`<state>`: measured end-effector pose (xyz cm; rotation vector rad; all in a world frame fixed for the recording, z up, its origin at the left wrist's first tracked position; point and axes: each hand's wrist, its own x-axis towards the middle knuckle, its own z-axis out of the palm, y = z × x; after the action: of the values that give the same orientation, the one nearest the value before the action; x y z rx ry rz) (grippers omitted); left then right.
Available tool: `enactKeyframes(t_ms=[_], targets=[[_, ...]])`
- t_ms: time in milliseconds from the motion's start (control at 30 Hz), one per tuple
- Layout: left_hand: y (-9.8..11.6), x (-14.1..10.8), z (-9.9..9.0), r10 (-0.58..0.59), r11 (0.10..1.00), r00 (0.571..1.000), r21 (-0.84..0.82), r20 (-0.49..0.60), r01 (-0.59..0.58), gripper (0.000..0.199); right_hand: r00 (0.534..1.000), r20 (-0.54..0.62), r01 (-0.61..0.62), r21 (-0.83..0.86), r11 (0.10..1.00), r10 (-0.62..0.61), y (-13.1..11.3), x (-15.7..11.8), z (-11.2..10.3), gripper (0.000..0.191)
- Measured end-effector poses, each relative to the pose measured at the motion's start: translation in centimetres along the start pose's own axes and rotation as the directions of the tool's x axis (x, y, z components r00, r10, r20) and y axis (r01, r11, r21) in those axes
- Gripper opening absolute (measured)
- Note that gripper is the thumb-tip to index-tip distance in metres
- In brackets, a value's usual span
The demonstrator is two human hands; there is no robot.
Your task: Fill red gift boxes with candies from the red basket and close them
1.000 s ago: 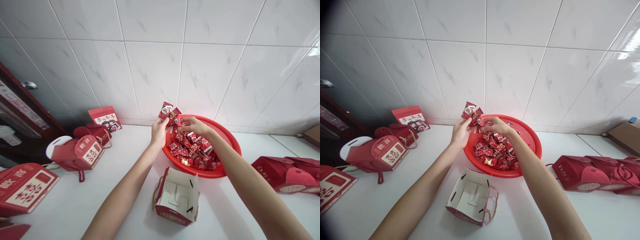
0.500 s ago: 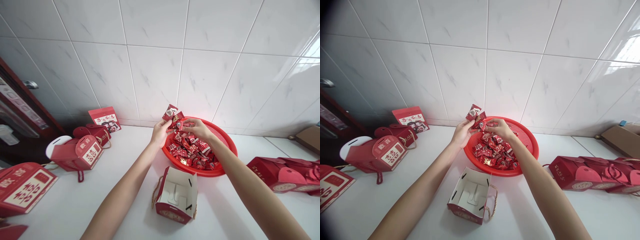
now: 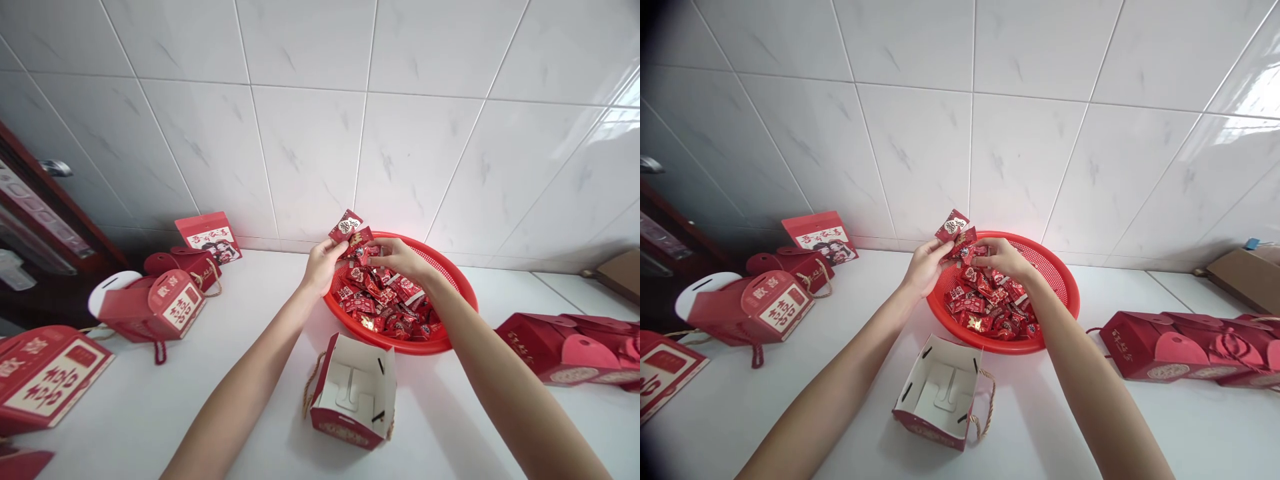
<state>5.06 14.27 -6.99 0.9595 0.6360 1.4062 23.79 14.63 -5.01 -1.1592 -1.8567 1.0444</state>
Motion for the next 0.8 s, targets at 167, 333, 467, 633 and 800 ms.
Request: enactKeyframes(t_ms=[167,333,467,633,800], targets=[[0.0,0.1,-0.2,0.015,1.0,0.998,-0.014,-0.056,-0.016,0.036,0.979,0.143,-0.067,-0.436,0.898,0.143,-0.2,-0.3,-0.9,0.008],[0.1,0.0,-0.2,0.013,1.0,0.998,-0.009,-0.063,-0.014,0.037,0.984,0.043,-0.11,-0.626,0.772,0.175,0.6,0.6,1.1,0.018],[0.1,0.0,-0.2,0.011,1.0,0.999,-0.003,-0.049,-0.012,0.035,0.977,-0.016,-0.156,-0.724,0.672,0.211,1.4,1.4,3.9,0.02],[0.1,0.0,-0.2,0.011,1.0,0.999,-0.006,-0.038,-0.011,0.033,0.975,-0.077,-0.198,-0.731,0.653,0.21,1.8,1.8,5.2,0.006],[0.0,0.0,-0.2,0.02,1.0,0.999,0.006,-0.042,-0.02,0.031,0.979,-0.116,-0.203,-0.596,0.777,0.166,2.1,2.1,4.3,0.011]])
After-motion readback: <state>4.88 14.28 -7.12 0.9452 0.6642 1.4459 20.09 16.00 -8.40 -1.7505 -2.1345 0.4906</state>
